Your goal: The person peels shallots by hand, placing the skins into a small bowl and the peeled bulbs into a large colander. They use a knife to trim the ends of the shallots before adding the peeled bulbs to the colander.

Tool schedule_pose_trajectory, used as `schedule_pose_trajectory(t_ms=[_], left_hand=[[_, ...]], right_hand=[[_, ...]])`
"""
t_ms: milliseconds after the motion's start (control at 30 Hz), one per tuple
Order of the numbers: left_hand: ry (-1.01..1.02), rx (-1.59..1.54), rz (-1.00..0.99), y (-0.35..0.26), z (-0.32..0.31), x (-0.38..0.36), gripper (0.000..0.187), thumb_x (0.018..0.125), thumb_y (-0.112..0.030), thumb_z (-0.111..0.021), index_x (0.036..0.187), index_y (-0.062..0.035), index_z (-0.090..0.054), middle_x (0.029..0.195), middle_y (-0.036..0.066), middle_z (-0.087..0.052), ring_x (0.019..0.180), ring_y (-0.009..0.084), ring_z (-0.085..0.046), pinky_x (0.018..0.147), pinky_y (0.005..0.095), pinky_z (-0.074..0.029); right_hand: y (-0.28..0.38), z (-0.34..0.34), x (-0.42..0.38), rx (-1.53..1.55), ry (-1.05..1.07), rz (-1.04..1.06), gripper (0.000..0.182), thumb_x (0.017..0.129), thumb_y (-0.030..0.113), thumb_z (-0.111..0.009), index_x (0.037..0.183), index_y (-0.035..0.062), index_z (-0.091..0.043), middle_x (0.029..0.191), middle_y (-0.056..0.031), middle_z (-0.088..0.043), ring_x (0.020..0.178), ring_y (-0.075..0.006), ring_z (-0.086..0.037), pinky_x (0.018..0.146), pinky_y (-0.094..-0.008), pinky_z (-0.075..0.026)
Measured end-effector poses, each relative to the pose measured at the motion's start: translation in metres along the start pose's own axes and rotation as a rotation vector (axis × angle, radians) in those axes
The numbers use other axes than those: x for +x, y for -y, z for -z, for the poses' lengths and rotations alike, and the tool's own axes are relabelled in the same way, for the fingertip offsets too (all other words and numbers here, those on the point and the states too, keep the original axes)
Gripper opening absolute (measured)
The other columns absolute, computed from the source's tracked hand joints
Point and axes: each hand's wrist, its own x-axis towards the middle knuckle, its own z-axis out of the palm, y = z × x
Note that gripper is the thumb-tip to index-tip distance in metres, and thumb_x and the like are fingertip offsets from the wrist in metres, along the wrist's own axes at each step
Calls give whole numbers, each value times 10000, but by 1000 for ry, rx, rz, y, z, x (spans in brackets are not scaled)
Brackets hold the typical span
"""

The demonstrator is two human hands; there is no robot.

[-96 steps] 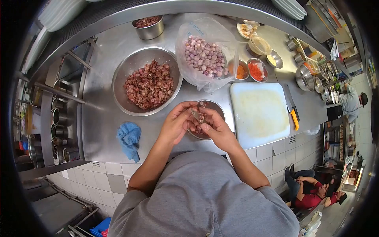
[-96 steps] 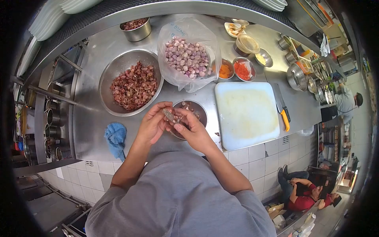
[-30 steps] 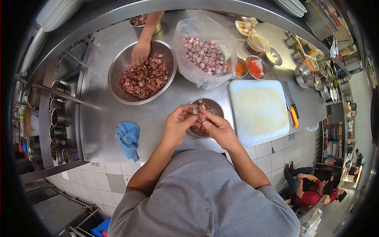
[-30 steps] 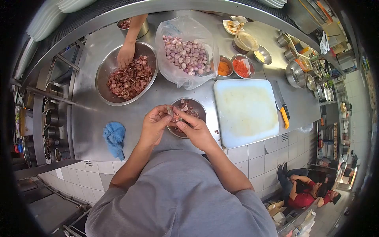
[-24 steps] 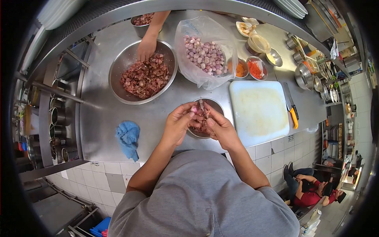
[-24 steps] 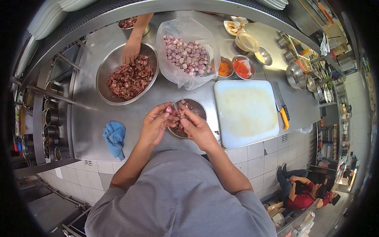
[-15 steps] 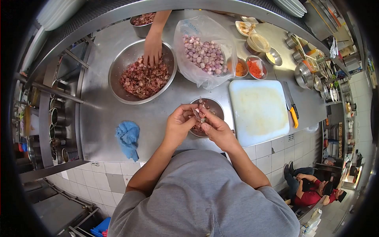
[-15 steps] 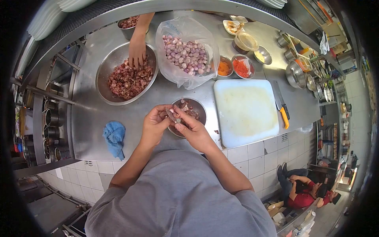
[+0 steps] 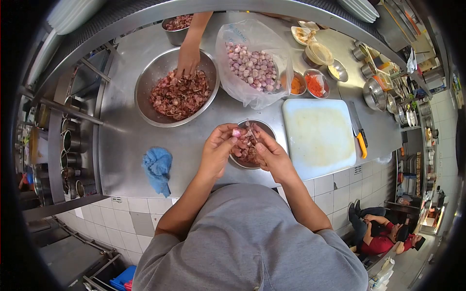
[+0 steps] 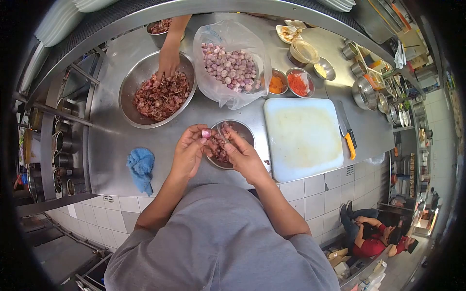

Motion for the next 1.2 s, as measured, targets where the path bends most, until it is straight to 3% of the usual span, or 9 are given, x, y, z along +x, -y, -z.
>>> schedule_pose_trajectory(t_ms=[67,100,200,267,700,800,867,967,1200], left_hand=[[11,-20,12,1,1,1,283,931,-58,-555,1210,-26,-524,1059,83,-637,846,151,-650,662,252,-515],[27,-30,32,2,2,1,302,937,-63,-547,1234,-15,-522,1074,86,-637,846,148,-650,670,253,-521],[56,-33,60,0,0,1,320,948,-64,-526,1261,3,-522,1100,92,-637,860,144,-650,691,258,-535],[68,-26,65,-1,-3,0,320,954,-61,-514,1266,11,-526,1110,95,-637,873,143,-650,703,262,-542],[52,79,31,9,5,2,272,931,-39,-589,1198,9,-564,1067,96,-648,920,144,-646,767,272,-567],[50,42,46,8,5,2,257,928,-19,-590,1183,1,-568,1078,93,-645,940,140,-638,770,274,-569],[47,18,62,6,1,2,259,925,-12,-592,1182,-2,-569,1078,92,-645,945,139,-637,775,278,-568],[45,56,48,6,-2,1,259,922,-4,-592,1180,-2,-569,1078,85,-646,956,136,-634,792,276,-562],[58,36,28,6,3,0,254,922,-5,-596,1175,1,-575,1089,88,-647,955,128,-632,824,261,-543]], right_hand=[[0,3,-2,-143,19,-56,571,996,109,-514,1518,133,-283,1296,-35,-571,814,-21,-503,648,-164,-420],[-1,1,-1,-142,18,-56,571,996,109,-514,1518,133,-283,1296,-35,-571,814,-21,-503,648,-164,-420],[-8,-2,4,-190,113,187,618,990,95,-511,1534,118,-219,1411,-86,-491,1121,-92,-511,911,-233,-441],[-16,3,10,-378,136,323,625,984,91,-516,1532,98,-215,1486,-113,-410,1318,-152,-405,1080,-293,-325],[-1,-5,3,-490,71,253,501,978,124,-555,1451,68,-402,1439,-66,-481,1310,-152,-435,1091,-279,-325],[0,-6,2,-482,62,288,489,980,131,-555,1445,68,-416,1365,-60,-542,1237,-131,-491,1038,-262,-377],[2,-5,1,-433,44,132,511,989,112,-533,1472,76,-372,1272,-45,-582,1141,-100,-526,961,-241,-423],[-4,-10,3,-350,60,208,541,982,104,-531,1481,45,-332,1474,-106,-428,1333,-169,-410,1099,-291,-314],[-5,-9,5,-366,115,298,556,984,111,-528,1491,44,-310,1472,-103,-425,1331,-167,-402,1105,-291,-303]])
